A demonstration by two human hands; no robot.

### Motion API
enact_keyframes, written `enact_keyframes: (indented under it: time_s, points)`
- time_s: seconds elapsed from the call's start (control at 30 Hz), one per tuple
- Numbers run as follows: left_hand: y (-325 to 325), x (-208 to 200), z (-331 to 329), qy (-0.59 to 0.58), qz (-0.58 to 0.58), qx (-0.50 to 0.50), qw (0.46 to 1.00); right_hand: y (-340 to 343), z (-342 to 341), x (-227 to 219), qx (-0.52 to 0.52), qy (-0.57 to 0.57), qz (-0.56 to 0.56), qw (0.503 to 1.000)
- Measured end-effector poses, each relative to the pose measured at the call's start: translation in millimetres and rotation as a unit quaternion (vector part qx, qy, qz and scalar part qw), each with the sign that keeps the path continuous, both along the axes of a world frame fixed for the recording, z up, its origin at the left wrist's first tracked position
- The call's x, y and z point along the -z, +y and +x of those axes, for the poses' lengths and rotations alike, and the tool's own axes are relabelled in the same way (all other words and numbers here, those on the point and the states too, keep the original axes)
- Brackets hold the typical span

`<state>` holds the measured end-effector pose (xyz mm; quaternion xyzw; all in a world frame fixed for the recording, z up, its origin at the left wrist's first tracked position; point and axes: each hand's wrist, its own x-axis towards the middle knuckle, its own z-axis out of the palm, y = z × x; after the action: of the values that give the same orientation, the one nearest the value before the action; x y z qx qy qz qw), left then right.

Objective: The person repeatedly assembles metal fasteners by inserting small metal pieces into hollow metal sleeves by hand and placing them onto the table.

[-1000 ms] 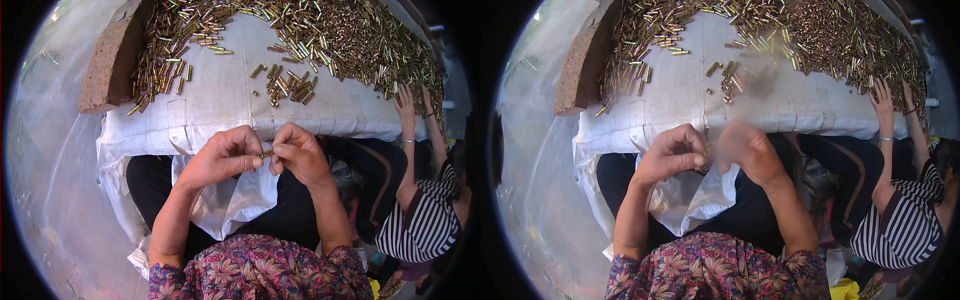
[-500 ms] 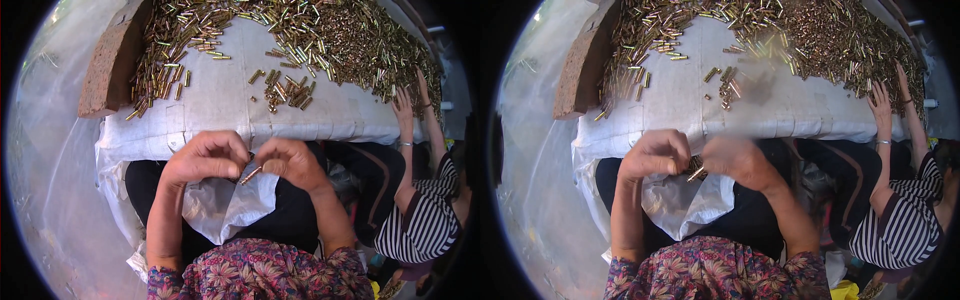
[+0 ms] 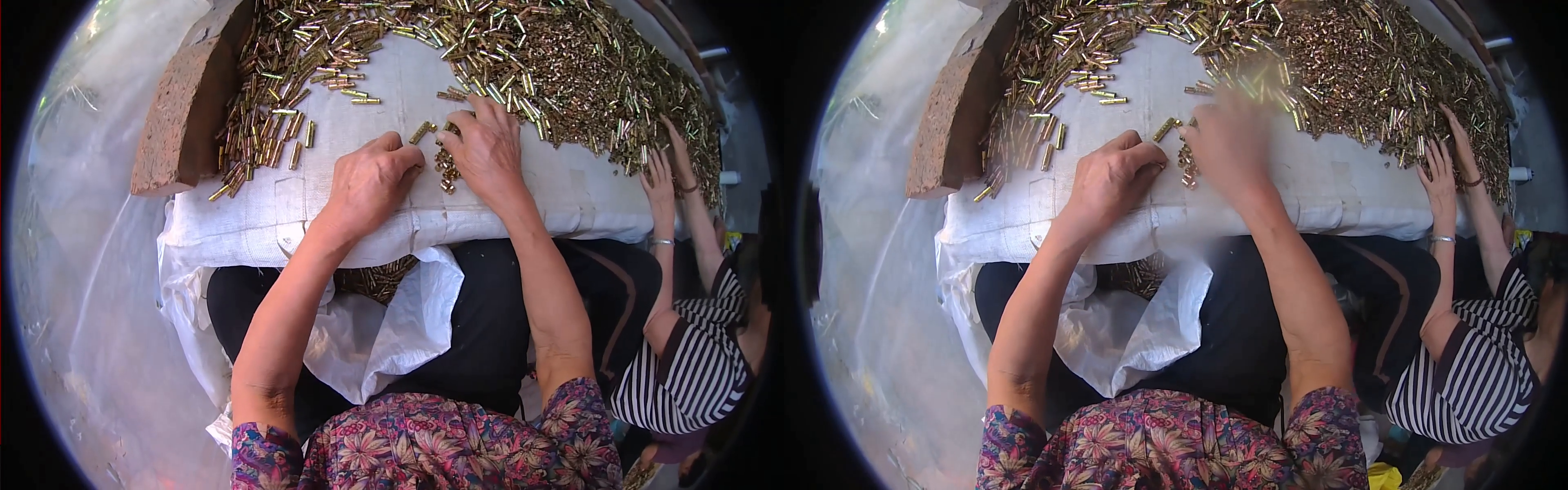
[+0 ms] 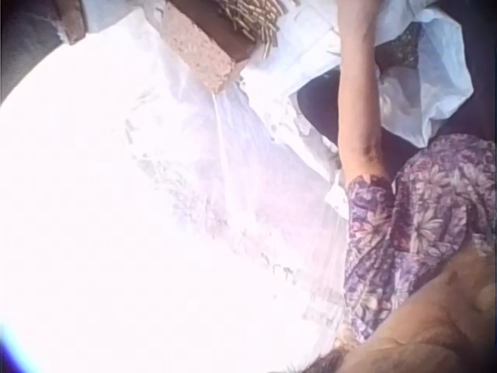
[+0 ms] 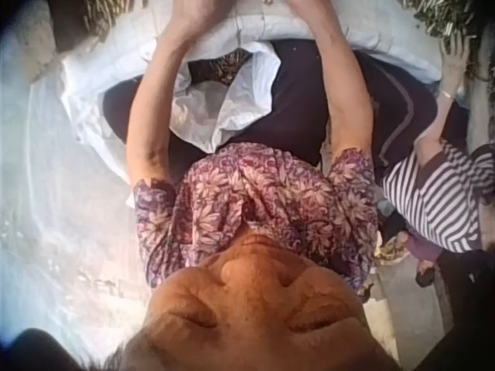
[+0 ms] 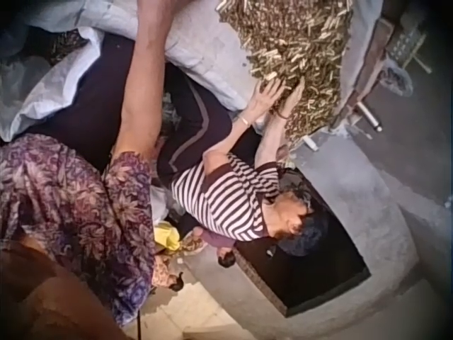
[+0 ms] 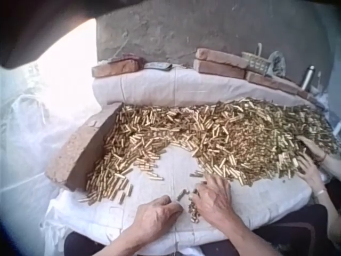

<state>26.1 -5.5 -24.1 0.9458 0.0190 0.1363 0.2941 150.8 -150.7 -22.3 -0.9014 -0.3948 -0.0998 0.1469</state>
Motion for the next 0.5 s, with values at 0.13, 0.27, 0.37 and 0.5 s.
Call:
enact_keyframes:
  time_s: [0.13, 0.27, 0.37, 0.5]
  points:
    - [3.4, 0.7, -3.1, 0.003, -0.013, -0.006, 1.0, 0.6, -1.8, -1.8, -0.005, 0.074, 0.077, 0.994]
    - [8.9, -3.9, -17.7, 0.022, -0.245, -0.02, 0.969, -8.1, -13.6, -5.2, -0.023, 0.058, 0.165, 0.984]
    - [5.7, -7.6, -27.7, 0.052, -0.48, -0.015, 0.875, -20.9, -27.4, -8.3, -0.004, 0.208, 0.228, 0.951]
    - [-4.2, -15.1, -40.5, 0.045, -0.61, 0.012, 0.791, -33.6, -55.2, -8.7, -0.025, 0.563, 0.469, 0.68]
